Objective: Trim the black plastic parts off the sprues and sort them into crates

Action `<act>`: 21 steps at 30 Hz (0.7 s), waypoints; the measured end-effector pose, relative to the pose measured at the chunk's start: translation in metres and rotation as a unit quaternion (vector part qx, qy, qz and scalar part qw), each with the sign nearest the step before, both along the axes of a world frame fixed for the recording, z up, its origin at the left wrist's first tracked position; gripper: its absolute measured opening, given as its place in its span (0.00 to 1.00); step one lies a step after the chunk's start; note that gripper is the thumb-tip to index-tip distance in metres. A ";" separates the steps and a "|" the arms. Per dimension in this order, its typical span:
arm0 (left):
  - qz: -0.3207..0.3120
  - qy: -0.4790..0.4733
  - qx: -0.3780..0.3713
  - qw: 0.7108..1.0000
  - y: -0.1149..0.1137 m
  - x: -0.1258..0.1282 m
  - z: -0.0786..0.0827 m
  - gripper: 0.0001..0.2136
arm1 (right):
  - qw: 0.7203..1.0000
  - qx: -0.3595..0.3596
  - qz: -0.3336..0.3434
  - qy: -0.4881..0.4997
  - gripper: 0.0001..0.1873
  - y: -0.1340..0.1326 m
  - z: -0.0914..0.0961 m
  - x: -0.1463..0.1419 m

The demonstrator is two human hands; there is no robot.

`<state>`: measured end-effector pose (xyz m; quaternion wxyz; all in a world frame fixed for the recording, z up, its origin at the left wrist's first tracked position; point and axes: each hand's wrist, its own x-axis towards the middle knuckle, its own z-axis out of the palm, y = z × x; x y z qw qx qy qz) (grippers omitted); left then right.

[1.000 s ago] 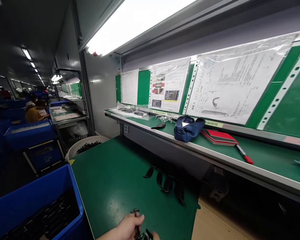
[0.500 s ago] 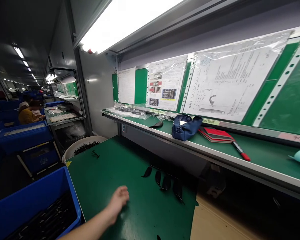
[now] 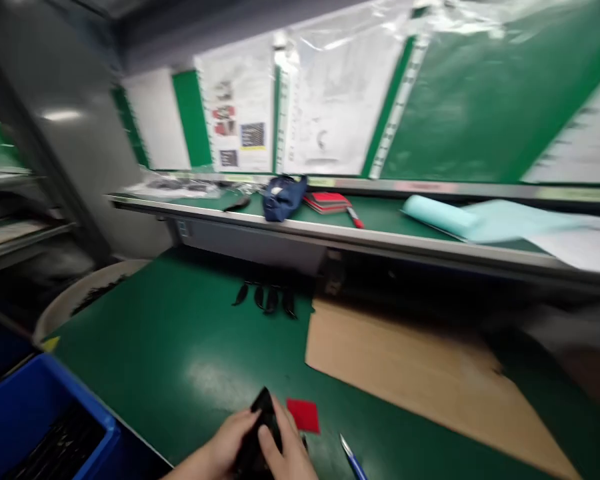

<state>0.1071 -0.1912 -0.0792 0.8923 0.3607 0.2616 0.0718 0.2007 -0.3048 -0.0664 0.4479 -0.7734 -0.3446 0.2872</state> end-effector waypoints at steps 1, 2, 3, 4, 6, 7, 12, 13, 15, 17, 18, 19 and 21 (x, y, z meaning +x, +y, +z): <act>-0.020 0.007 -0.017 1.000 -0.004 -0.005 0.003 0.23 | 0.999 -0.020 -0.017 -0.035 0.30 -0.011 -0.001 0.006; -0.038 0.010 -0.036 0.999 -0.006 -0.010 0.007 0.22 | 0.994 -0.052 -0.046 -0.086 0.30 -0.023 -0.002 0.014; -0.048 0.010 -0.057 0.997 -0.008 -0.013 0.011 0.22 | 0.982 -0.094 -0.083 -0.143 0.30 -0.037 -0.005 0.023; -0.051 0.013 -0.083 0.995 -0.009 -0.015 0.016 0.22 | 0.964 -0.138 -0.122 -0.192 0.27 -0.052 -0.008 0.032; -0.068 0.017 -0.110 0.991 -0.010 -0.017 0.024 0.24 | 0.934 -0.200 -0.176 -0.238 0.21 -0.082 -0.017 0.049; -0.079 0.019 -0.115 0.990 -0.011 -0.017 0.028 0.25 | 0.929 -0.213 -0.186 -0.238 0.18 -0.094 -0.022 0.055; -0.138 0.015 -0.077 0.987 -0.015 -0.013 0.043 0.27 | 0.950 -0.184 -0.177 -0.182 0.05 -0.123 -0.043 0.068; -0.147 0.016 -0.067 0.987 -0.016 -0.012 0.046 0.26 | 0.954 -0.172 -0.180 -0.171 0.05 -0.123 -0.044 0.068; -0.169 0.025 -0.050 0.984 -0.016 -0.008 0.053 0.24 | 0.964 -0.143 -0.176 -0.141 0.06 -0.120 -0.039 0.068; -0.193 0.034 -0.025 0.980 -0.015 -0.005 0.061 0.21 | 0.977 -0.112 -0.151 -0.106 0.08 -0.115 -0.027 0.066; -0.205 0.037 -0.008 0.978 -0.015 -0.004 0.066 0.20 | 0.982 -0.097 -0.134 -0.090 0.08 -0.111 -0.017 0.063; -0.218 0.039 0.012 0.975 -0.014 -0.003 0.070 0.18 | 0.987 -0.085 -0.113 -0.076 0.09 -0.108 -0.006 0.061; -0.242 0.045 0.049 0.968 -0.014 -0.002 0.079 0.15 | 0.994 -0.060 -0.060 -0.067 0.12 -0.099 0.022 0.054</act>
